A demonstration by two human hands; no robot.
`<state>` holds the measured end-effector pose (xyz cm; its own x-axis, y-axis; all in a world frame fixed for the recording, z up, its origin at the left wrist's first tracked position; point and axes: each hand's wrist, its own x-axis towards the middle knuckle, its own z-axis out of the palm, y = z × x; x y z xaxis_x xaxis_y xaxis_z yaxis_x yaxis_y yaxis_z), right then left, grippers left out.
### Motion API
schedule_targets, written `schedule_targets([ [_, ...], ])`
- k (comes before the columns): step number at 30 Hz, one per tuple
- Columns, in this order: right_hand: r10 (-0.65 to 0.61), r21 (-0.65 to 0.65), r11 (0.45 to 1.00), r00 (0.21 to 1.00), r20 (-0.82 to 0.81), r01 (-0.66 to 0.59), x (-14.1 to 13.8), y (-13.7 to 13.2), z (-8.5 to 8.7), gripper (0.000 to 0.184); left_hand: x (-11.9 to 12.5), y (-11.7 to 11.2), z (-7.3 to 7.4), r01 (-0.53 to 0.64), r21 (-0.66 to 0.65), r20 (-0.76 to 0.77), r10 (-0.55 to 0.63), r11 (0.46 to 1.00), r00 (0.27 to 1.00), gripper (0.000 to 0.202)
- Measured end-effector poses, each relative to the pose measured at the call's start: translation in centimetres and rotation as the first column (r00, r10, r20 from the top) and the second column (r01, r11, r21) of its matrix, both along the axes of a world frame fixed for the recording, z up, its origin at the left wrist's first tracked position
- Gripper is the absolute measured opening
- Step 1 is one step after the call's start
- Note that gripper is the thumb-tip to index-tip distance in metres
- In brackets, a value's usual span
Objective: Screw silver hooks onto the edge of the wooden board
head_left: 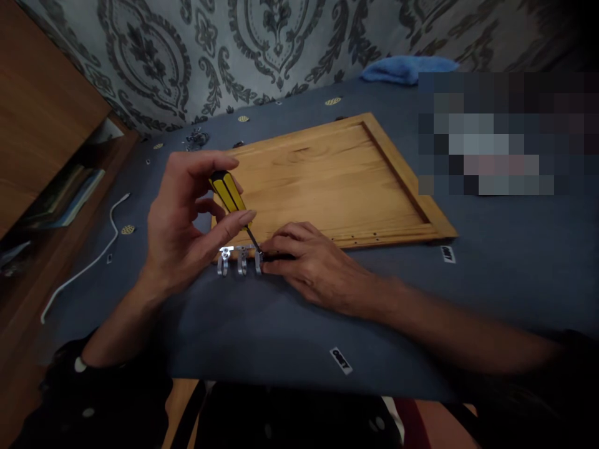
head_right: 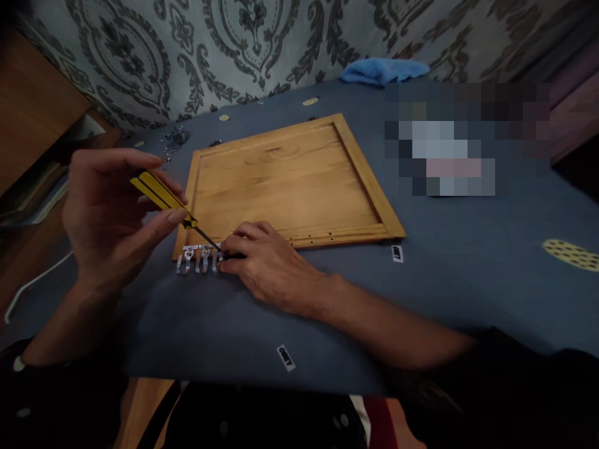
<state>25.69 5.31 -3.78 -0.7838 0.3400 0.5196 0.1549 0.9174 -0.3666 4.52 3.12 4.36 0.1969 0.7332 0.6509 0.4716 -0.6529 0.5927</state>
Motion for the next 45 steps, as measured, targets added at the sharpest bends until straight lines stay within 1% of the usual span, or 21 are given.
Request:
schedule_targets([
  [2, 0.007, -0.002, 1.0, 1.0, -0.011, -0.007, 0.0, 0.0, 0.0, 0.027, 0.0, 0.1, 0.0, -0.005, 0.092, -0.017, 0.006, 0.996, 1.0, 0.05],
  [4, 0.012, -0.014, 1.0, 1.0, -0.017, -0.013, 0.0, 0.0, 0.0, 0.027, 0.0, 0.1, 0.1, -0.005, 0.135, -0.02, 0.007, 0.991, 1.0, 0.049],
  [7, 0.007, -0.029, 1.0, 1.0, -0.007, -0.007, 0.1, -0.1, 0.0, 0.028, 0.0, 0.2, 0.3, 0.029, 0.09, -0.008, -0.029, 0.995, 1.0, 0.047],
  [11, 0.008, -0.016, 1.0, 1.0, -0.019, -0.009, 0.0, 0.0, 0.0, 0.029, -0.3, 0.4, 0.3, 0.104, 0.079, -0.022, -0.102, 0.991, 0.995, 0.051],
  [14, 0.007, -0.006, 1.0, 1.0, -0.02, -0.007, 0.0, 0.0, -0.1, 0.029, -0.4, 0.5, 0.1, 0.082, 0.052, -0.017, -0.081, 0.995, 0.997, 0.052],
  [17, 0.005, -0.013, 1.0, 1.0, -0.006, -0.006, 0.0, 0.0, -0.1, 0.028, -0.2, 0.6, 0.0, 0.059, 0.11, -0.017, -0.057, 0.992, 0.998, 0.053],
  [19, 0.007, -0.021, 1.0, 1.0, 0.001, -0.007, 0.0, 0.0, 0.0, 0.029, -0.2, 0.6, 0.1, 0.083, 0.116, -0.019, -0.081, 0.99, 0.997, 0.051],
  [22, 0.012, -0.022, 1.0, 1.0, 0.01, -0.012, 0.1, 0.0, 0.0, 0.03, -0.3, 0.8, 0.3, 0.128, 0.086, 0.018, -0.13, 0.988, 0.991, 0.05],
  [25, 0.014, -0.018, 1.0, 1.0, 0.002, -0.014, 0.1, 0.0, 0.0, 0.03, -0.7, 1.1, 0.6, 0.123, 0.123, 0.067, -0.132, 0.985, 0.989, 0.047],
  [28, 0.017, -0.018, 1.0, 1.0, -0.003, -0.017, 0.1, 0.1, 0.0, 0.03, -0.9, 1.2, 0.7, 0.15, 0.154, 0.043, -0.158, 0.977, 0.986, 0.048],
  [30, 0.018, -0.014, 1.0, 1.0, 0.007, -0.018, 0.1, 0.1, 0.1, 0.031, -0.8, 1.0, 0.5, 0.133, 0.121, 0.042, -0.139, 0.984, 0.989, 0.047],
  [32, 0.013, -0.012, 1.0, 1.0, 0.021, -0.013, 0.1, 0.0, 0.2, 0.031, -0.6, 0.8, 0.3, 0.072, 0.045, 0.058, -0.075, 0.996, 0.996, 0.045],
  [35, 0.01, -0.017, 1.0, 1.0, 0.016, -0.01, 0.0, 0.0, 0.3, 0.031, -0.4, 0.6, -0.2, 0.095, 0.051, 0.023, -0.096, 0.994, 0.995, 0.051],
  [38, 0.016, -0.015, 1.0, 1.0, 0.007, -0.015, 0.0, 0.0, 0.2, 0.03, -0.5, 0.6, -0.4, 0.093, 0.004, -0.011, -0.093, 0.996, 0.996, 0.05],
  [43, 0.004, -0.019, 1.0, 1.0, 0.02, -0.004, 0.0, 0.0, 0.2, 0.03, -1.1, 0.9, -0.5, 0.133, 0.021, -0.044, -0.132, 0.991, 0.99, 0.054],
  [45, 0.003, -0.011, 1.0, 1.0, 0.016, -0.003, 0.0, 0.0, 0.2, 0.029, -1.0, 0.8, -0.5, 0.126, 0.012, -0.043, -0.126, 0.992, 0.991, 0.052],
])
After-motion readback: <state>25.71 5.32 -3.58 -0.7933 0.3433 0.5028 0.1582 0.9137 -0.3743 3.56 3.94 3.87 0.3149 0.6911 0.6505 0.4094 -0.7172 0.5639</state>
